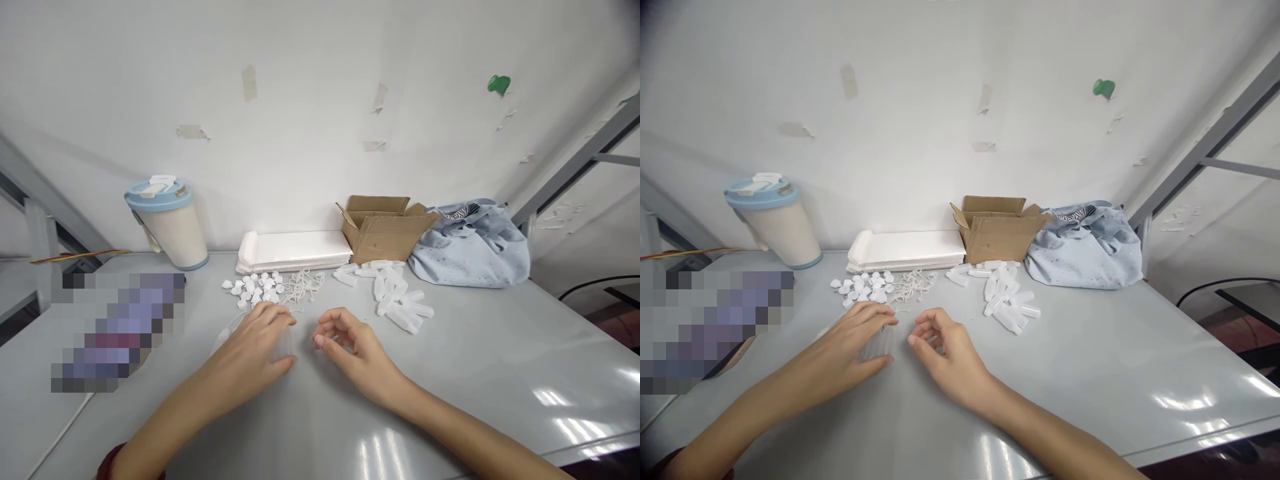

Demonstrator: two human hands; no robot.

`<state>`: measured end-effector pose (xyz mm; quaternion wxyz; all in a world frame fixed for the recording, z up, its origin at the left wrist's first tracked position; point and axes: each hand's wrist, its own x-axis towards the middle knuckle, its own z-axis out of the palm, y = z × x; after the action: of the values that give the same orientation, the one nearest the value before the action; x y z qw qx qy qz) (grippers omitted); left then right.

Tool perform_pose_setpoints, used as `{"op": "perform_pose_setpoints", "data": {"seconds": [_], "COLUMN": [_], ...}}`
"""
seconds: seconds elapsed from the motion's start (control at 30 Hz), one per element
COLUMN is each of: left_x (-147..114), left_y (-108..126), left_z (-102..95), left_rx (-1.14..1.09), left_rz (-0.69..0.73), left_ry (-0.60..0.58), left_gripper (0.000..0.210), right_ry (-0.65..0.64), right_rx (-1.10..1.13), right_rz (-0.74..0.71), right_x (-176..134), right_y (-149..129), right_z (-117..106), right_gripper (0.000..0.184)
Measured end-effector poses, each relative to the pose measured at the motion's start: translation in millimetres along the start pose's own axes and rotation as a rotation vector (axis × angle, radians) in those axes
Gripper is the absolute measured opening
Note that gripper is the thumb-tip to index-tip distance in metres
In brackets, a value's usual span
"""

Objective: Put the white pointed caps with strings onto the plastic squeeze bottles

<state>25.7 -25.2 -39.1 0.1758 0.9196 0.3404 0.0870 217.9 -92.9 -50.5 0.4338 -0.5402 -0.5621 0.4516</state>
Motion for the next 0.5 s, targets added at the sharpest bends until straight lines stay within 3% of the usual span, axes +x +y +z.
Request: {"op": "perform_pose_setpoints", "data": {"seconds": [0.33, 0.5], "left_x": [1.0, 6.9], "left_y": [-3.6, -5.3], "left_z": [3.1, 3.3], "left_rx": [-0.031, -0.095], "left_rz": [0.026, -0.007], "left_ry": [-0.022, 0.090], "left_gripper": [0.037, 0.024], "right_ry": [0.016, 0.075], "right_rx": [0.000, -0.054], "right_rz": [-0.012, -0.050], "right_x": [-0.3, 7.7], "right_y": [1.2, 3.7], "right_z": [-1.7, -10.1], "right_gripper": [0.020, 0.020]}}
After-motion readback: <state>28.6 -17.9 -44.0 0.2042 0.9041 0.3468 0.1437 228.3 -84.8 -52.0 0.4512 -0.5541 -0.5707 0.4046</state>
